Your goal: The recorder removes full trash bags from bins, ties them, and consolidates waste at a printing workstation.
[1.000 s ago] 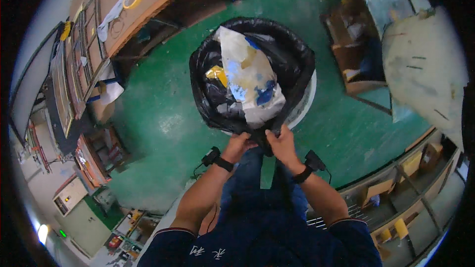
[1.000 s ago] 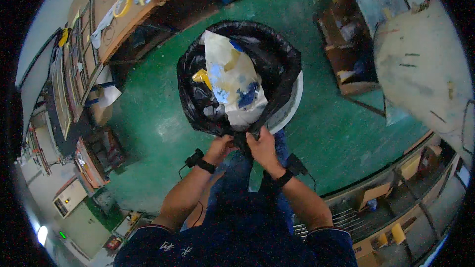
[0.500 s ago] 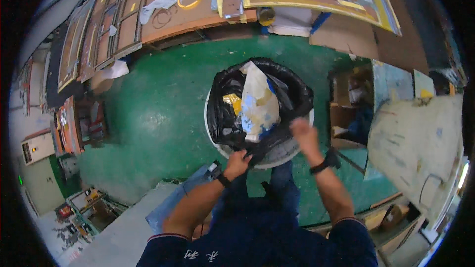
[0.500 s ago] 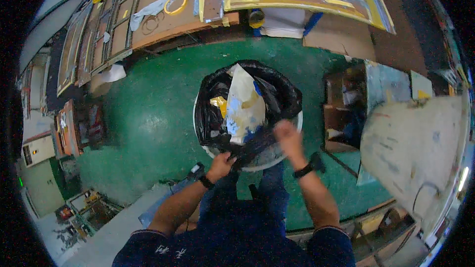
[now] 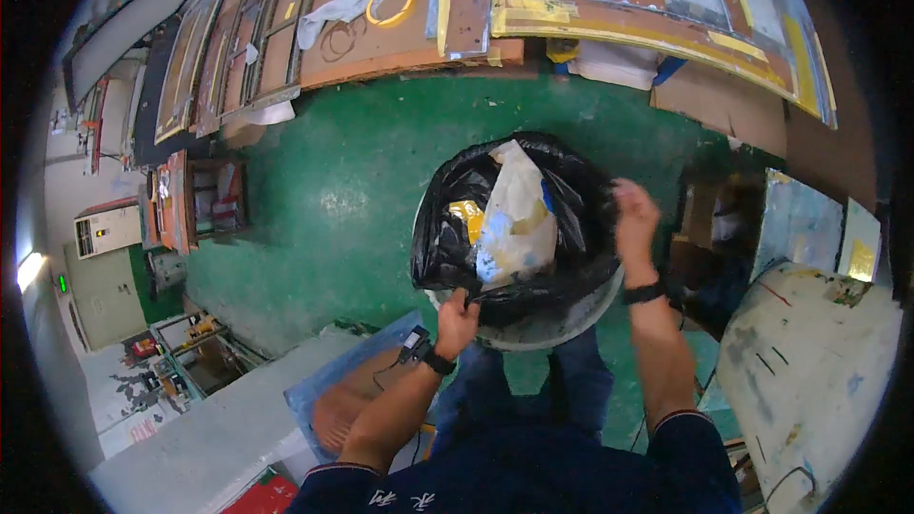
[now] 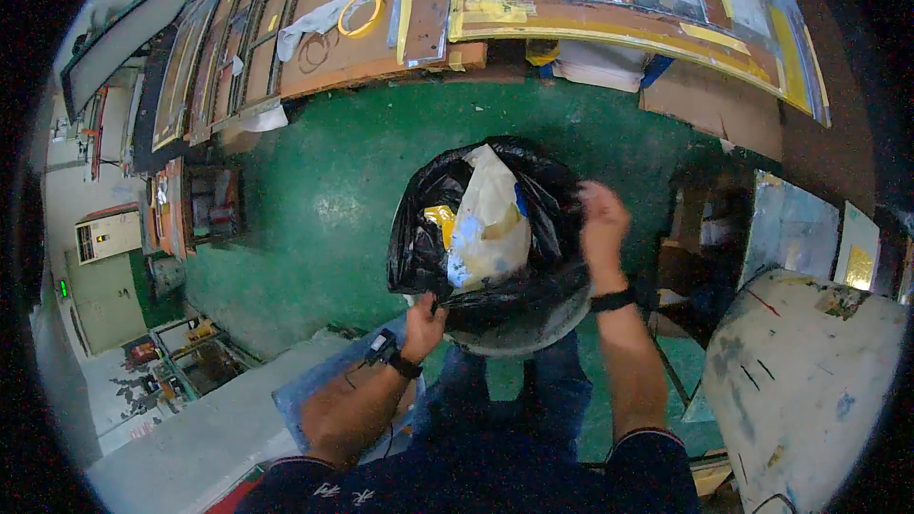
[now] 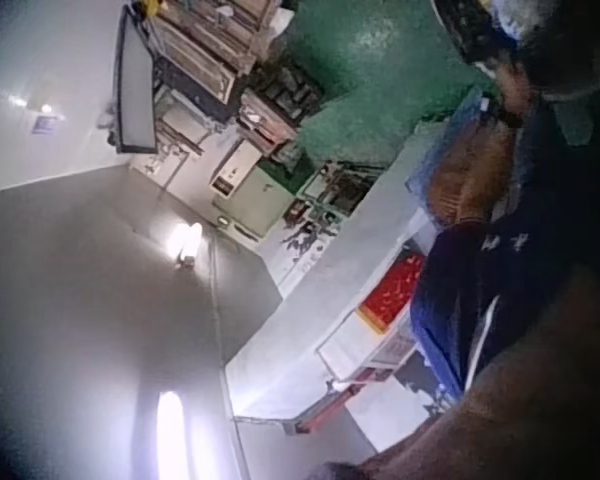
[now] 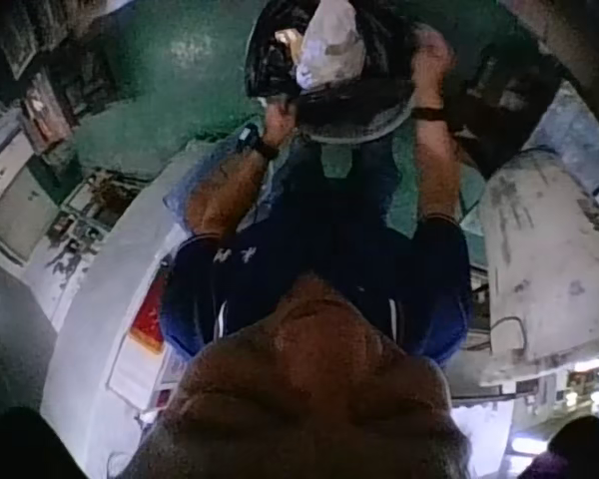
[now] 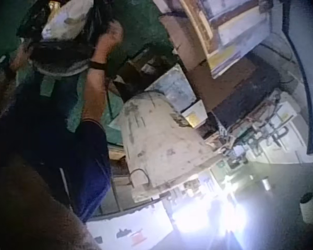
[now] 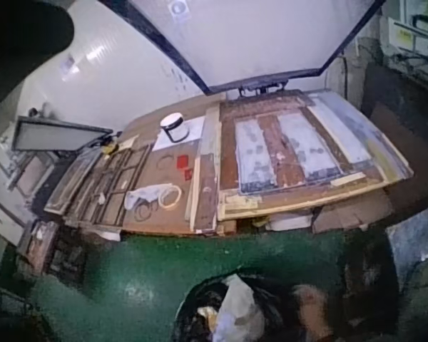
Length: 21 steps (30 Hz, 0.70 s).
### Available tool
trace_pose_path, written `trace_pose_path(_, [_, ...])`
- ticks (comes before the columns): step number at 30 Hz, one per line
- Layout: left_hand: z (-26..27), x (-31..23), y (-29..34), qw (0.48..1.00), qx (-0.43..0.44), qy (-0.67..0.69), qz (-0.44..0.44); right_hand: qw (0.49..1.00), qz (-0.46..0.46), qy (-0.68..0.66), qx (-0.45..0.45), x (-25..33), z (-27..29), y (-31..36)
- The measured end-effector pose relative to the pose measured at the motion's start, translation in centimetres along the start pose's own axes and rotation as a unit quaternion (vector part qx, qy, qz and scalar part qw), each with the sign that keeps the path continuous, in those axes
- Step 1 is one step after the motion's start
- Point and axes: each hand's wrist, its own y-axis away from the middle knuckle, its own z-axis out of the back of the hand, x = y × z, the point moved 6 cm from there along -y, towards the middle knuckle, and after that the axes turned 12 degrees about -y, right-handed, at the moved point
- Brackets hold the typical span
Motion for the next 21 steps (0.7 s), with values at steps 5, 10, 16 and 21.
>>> trace_pose_path(5, [-1.3,-3.6,-3.2,0.998,0.037,0.048,0.034,0.983,0.0,0.093,0.157,0.0,-7.3,8.8])
trace_pose_path(10, [-1.8,-4.5,-5.0,0.996,0.069,0.047,0.038,0.986,-0.034,0.064,0.152,5.2,-9.0,7.6])
trace_pose_path(16, [-0.3,-5.3,-5.5,0.993,0.066,0.096,-0.008,0.986,-0.019,0.047,0.161,7.0,-8.8,6.9])
trace_pose_path(21, [3.0,-6.5,-7.0,0.992,0.019,0.111,-0.052,0.994,-0.075,-0.07,-0.045,6.4,-4.1,4.6])
